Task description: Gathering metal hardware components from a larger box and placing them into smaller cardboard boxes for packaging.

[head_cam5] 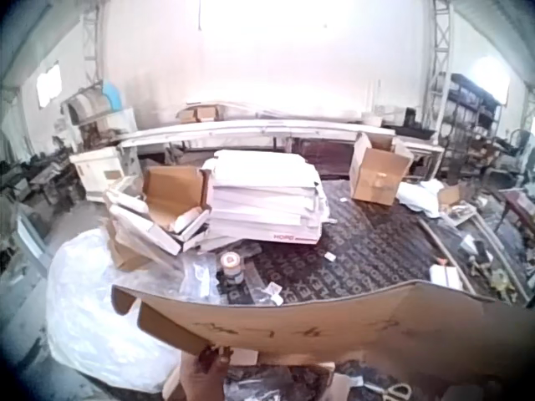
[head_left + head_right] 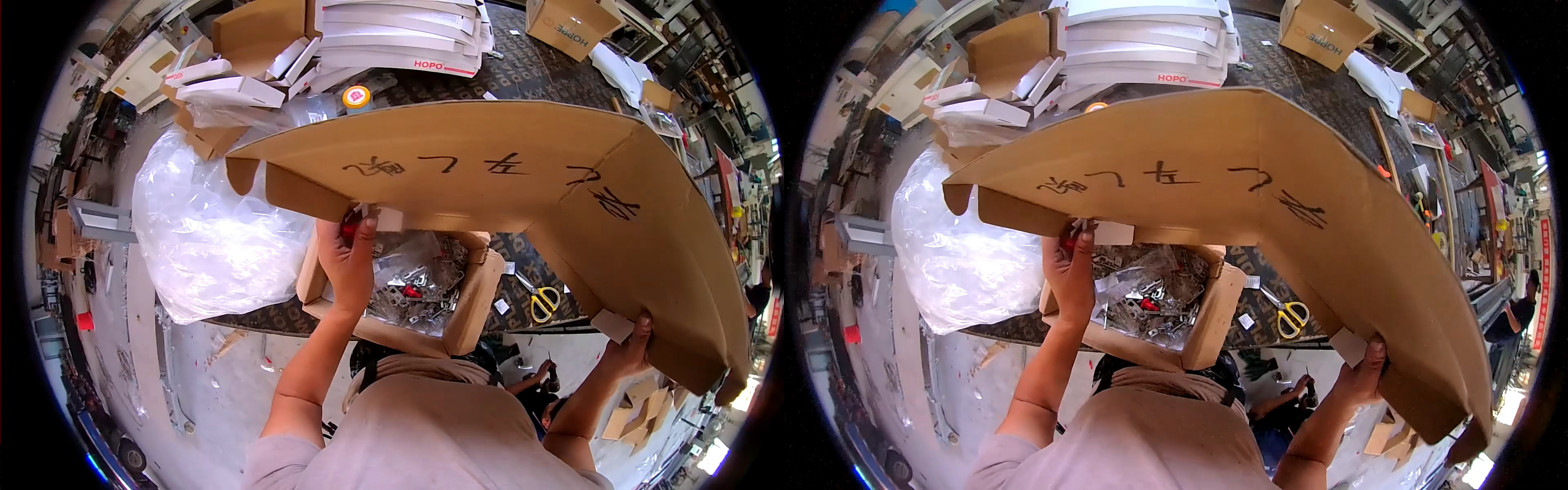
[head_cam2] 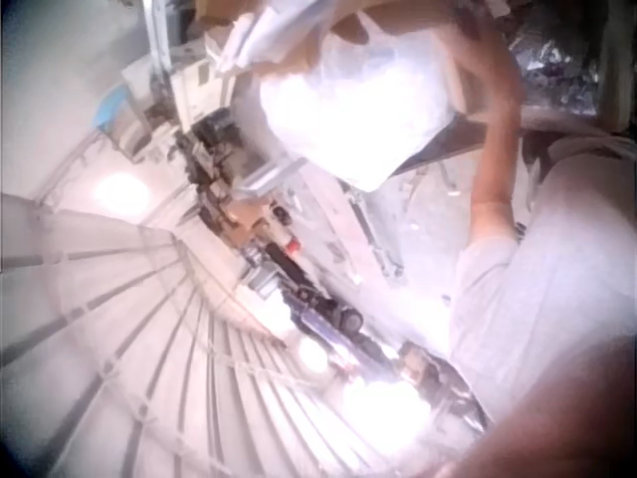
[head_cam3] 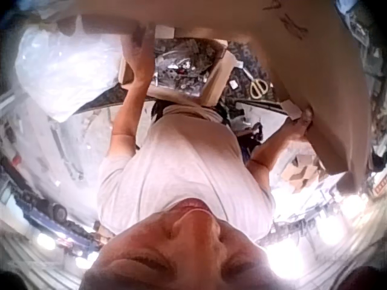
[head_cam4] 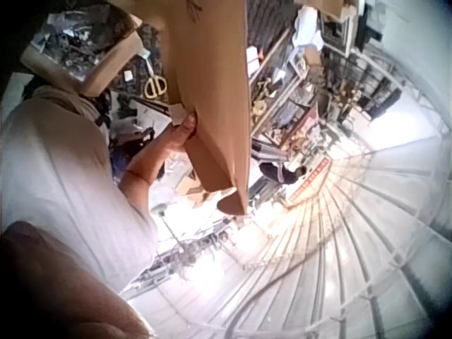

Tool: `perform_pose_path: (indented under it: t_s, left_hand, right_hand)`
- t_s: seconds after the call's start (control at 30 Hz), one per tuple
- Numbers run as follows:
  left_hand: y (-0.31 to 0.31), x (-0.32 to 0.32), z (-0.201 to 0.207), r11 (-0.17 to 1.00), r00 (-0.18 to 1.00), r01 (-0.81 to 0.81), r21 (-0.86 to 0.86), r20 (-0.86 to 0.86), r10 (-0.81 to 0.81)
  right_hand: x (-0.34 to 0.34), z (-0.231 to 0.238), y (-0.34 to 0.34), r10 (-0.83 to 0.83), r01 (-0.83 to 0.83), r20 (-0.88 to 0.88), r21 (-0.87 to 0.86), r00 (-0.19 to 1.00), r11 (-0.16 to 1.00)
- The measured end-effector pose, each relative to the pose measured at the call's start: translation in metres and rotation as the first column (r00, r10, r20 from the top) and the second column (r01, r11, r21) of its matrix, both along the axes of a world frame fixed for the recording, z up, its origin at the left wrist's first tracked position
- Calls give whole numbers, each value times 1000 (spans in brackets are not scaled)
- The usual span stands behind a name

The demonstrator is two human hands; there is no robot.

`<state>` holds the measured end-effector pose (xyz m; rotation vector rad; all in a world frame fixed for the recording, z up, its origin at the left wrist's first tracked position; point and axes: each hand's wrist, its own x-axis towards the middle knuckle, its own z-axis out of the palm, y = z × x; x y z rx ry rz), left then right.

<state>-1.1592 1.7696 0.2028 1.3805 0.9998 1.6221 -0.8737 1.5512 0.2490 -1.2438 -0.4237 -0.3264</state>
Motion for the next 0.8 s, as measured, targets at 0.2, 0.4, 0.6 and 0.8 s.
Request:
perform_pose_path:
  t_s: [0.2,0.4,0.6,0.8]
  left_hand:
    - [9,-13,7,875,940,331,-353,200,-276]
    - [0,-18,-17,670,854,470,-575,104,-510]
    - [31,-24,-14,883,840,71,-464,-450,-304]
    - [116,-25,-38,987,586,-68,-143,-807,-76]
  right_hand:
    - [26,0,11,247,-252,-64,-67,967,966]
    - [80,5,20,258,-266,-207,-12,944,964]
    - [140,-10,48,167,-153,-369,68,914,986]
    - [196,-55,99,104,-67,-529,89,842,994]
